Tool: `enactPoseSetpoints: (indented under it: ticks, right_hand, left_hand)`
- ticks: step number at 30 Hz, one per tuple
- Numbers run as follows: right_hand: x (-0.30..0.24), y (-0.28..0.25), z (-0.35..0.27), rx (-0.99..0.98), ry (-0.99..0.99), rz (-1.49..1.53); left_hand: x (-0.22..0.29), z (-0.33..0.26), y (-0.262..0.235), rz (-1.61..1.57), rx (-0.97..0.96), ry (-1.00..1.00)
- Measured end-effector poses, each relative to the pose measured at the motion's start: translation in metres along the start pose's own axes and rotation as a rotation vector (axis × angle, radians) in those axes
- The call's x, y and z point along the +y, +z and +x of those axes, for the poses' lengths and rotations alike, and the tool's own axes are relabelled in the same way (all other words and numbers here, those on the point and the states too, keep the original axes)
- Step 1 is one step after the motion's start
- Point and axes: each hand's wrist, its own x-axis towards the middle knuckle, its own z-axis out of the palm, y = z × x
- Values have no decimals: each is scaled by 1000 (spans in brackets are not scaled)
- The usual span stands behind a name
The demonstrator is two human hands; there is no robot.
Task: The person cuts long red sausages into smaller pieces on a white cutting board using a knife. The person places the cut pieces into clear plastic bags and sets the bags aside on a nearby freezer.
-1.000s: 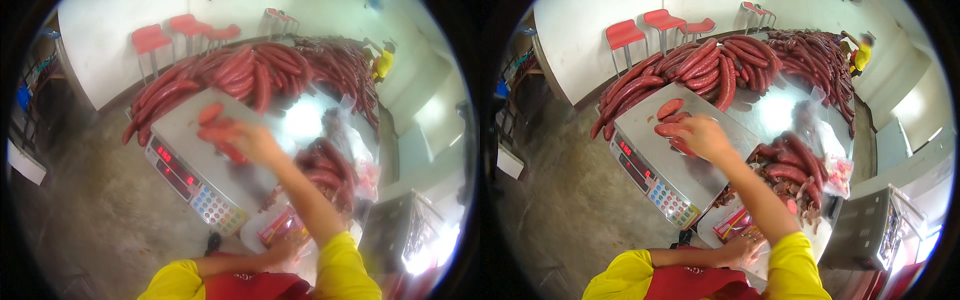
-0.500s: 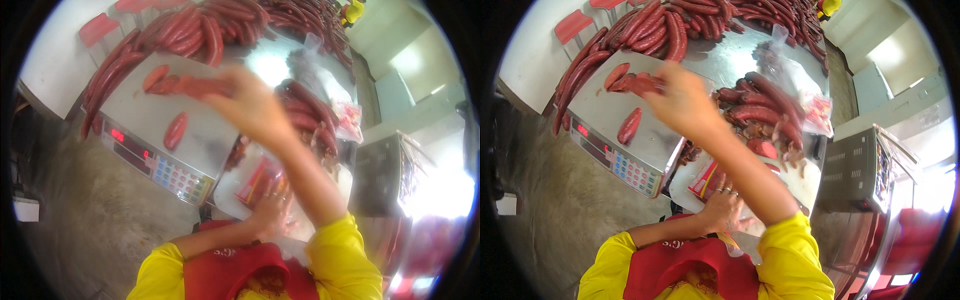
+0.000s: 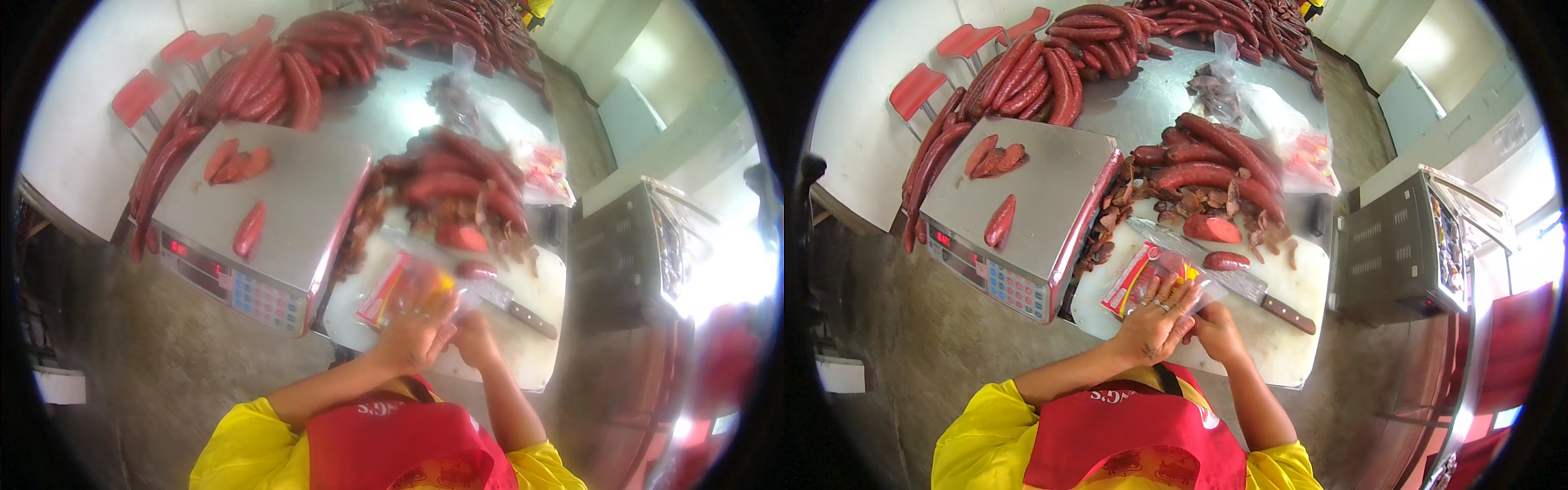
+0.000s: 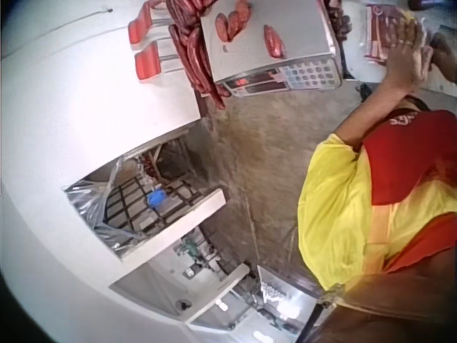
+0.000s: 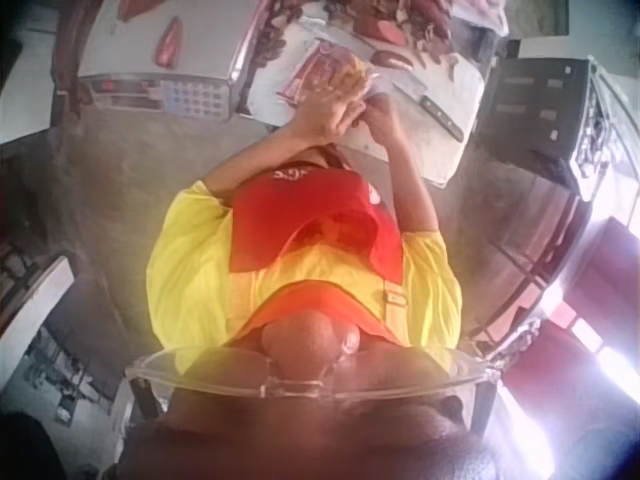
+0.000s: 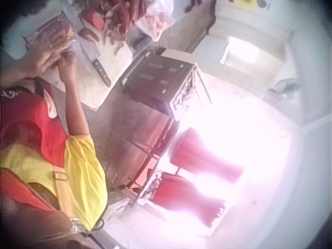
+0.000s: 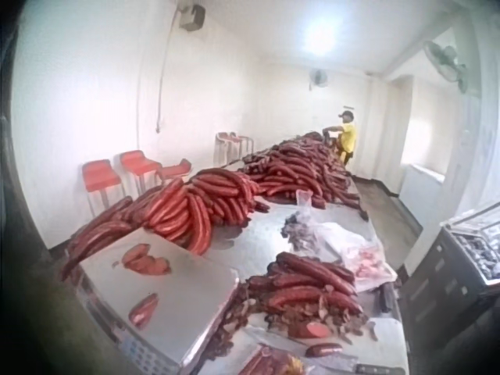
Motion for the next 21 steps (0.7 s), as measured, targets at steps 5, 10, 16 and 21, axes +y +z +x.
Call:
enactPoseSetpoints:
  ticks: [5,10,16,21]
  right_hand:
    - [-52,-15,24,-170,-324,-974]
    - [-178,-30,11,-179,-332,-1202]
    - [-307,141,148,-176,-1334,-724]
    - [-358,245,252,-623,-873,-814]
  left_hand:
    - [-11,2,8,-19,23,16]
    - [-6,3,11,-41,1,-81]
    - [-7,4,12,-120,21,-62]
    - [-12,-3,8,-165,-90,-13]
